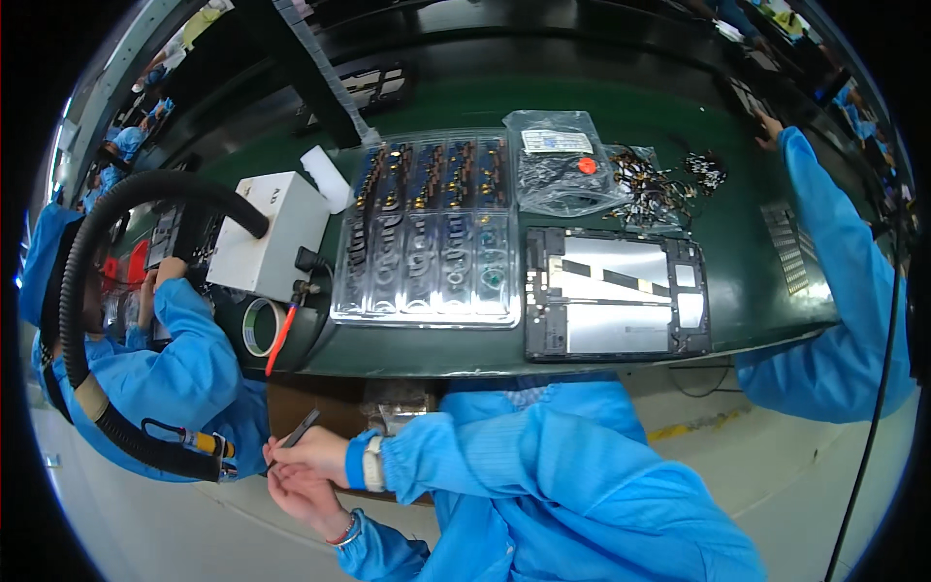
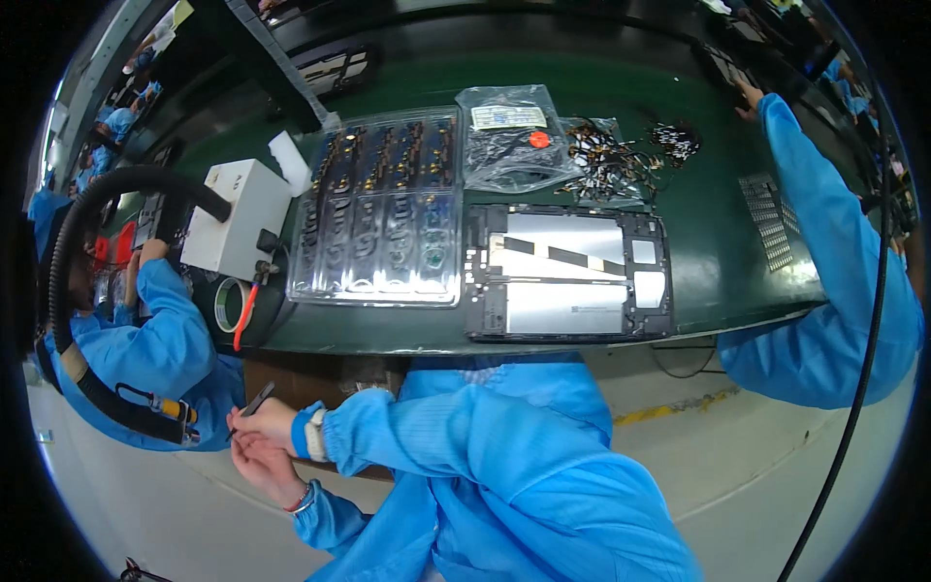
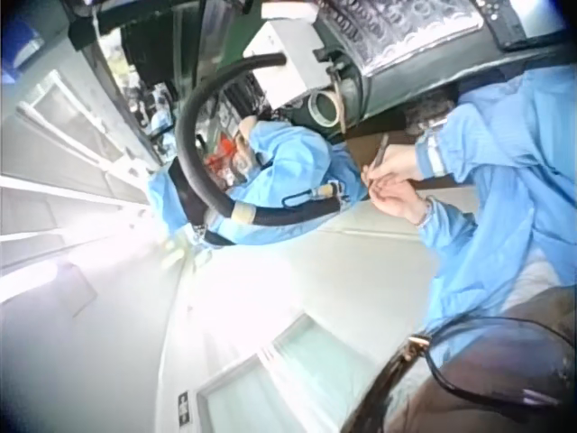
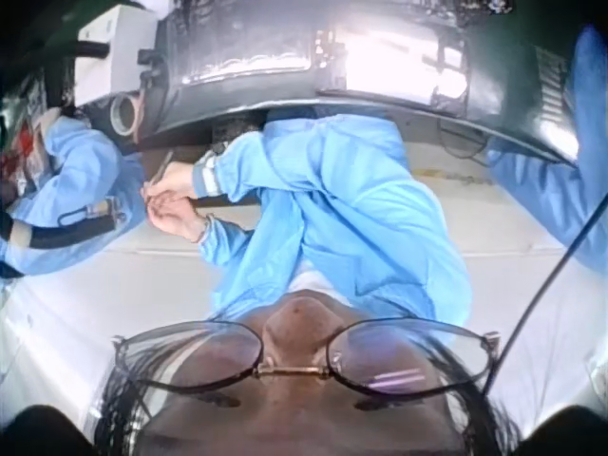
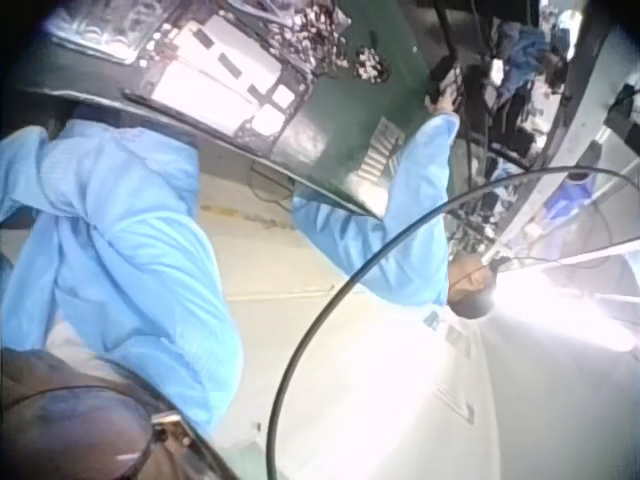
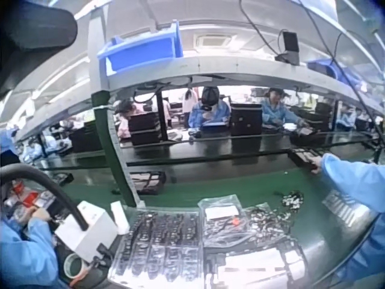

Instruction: Assembling electronic components and ribbon cables inside a tablet device.

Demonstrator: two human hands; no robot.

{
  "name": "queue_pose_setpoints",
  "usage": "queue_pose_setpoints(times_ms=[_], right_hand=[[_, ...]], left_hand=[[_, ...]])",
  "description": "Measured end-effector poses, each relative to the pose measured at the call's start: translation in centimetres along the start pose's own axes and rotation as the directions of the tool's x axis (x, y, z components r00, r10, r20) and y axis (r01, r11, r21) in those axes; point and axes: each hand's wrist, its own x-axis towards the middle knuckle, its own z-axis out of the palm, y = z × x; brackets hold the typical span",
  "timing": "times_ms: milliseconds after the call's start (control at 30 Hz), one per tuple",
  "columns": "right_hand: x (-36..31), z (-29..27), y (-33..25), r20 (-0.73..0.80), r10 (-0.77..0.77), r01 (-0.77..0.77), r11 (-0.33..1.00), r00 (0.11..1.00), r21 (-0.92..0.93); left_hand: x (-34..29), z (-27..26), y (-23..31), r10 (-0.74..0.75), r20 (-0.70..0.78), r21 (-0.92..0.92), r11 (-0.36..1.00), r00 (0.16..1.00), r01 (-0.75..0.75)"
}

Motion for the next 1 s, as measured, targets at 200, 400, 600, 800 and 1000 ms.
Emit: queue_pose_setpoints(times_ms=[200,400,600,800,1000], right_hand=[[0.4,3.2,2.5,-0.063,0.197,-0.188,0.974,0.978,0.127],[1.4,2.2,3.2,-0.028,0.054,-0.035,0.883,0.998,0.468],[-5.8,2.2,-3.8,0.016,-0.079,0.079,0.997,0.997,-0.015],[-25.1,0.1,-17.5,0.042,-0.714,0.475,0.418,0.698,-0.774],[-32.6,-6.4,-27.8,-0.137,-0.956,0.064,0.159,0.258,-0.985]], left_hand=[[-0.5,-1.4,2.1,0.166,-0.154,0.052,0.986,0.974,-0.16],[0.0,4.0,0.1,0.171,-0.326,0.049,0.985,0.93,-0.164],[1.4,-0.1,-0.6,0.008,0.243,-0.126,0.992,0.97,0.023],[-0.8,7.9,-5.8,-0.07,0.265,0.379,0.925,0.962,-0.037],[-1.9,26.4,-15.5,-0.571,0.785,0.584,0.55,0.24,-0.597]])
